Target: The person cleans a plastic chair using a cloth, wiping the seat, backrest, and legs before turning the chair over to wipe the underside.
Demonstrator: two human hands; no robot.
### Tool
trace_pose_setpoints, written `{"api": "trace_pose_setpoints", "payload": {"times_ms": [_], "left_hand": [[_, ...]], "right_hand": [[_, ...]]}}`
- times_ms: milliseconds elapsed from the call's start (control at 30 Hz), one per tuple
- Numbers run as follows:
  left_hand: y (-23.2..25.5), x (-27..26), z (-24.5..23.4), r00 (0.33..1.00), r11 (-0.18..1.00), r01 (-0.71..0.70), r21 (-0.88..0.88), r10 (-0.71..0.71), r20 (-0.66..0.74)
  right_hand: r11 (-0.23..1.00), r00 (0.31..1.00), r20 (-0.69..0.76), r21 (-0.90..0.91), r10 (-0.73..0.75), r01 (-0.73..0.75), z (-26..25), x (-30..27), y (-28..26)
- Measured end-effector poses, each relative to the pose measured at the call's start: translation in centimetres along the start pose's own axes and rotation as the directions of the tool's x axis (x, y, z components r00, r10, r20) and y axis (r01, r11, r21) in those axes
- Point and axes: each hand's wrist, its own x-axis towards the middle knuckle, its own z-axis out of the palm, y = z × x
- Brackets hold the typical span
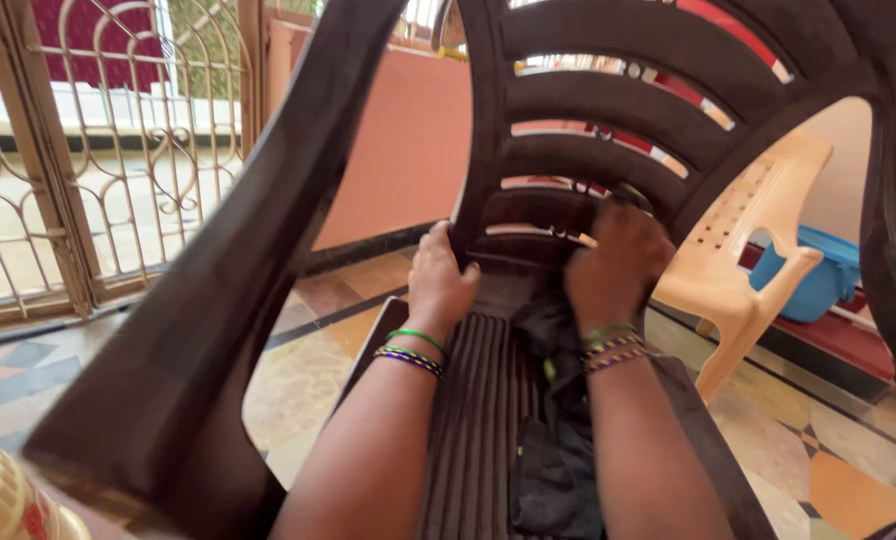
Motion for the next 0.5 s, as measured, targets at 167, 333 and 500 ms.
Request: {"api": "trace_pose_setpoints", "payload": {"times_ms": [167, 333, 500], "left_hand": [[-1.8, 0.3, -0.1, 0.996, 0.997, -0.076, 0.011, 0.076, -0.048], [0.0, -0.3, -0.8, 0.997, 0.995, -0.030, -0.098, 0.037, 0.070], [2.2, -1.6, -2.5, 1.000, 1.000, -0.024, -0.018, 0.025, 0.012]], "right_hand": [[0.984, 0.983, -0.093, 0.062, -0.158, 0.164, -0.6, 0.8, -1.2], [0.994, 0.990, -0.095, 0.020, -0.103, 0.105, -3.4, 0.8, 2.5], [0.997, 0.998, -0.059, 0.078, 0.019, -0.014, -4.2, 0.8, -0.6]]}}
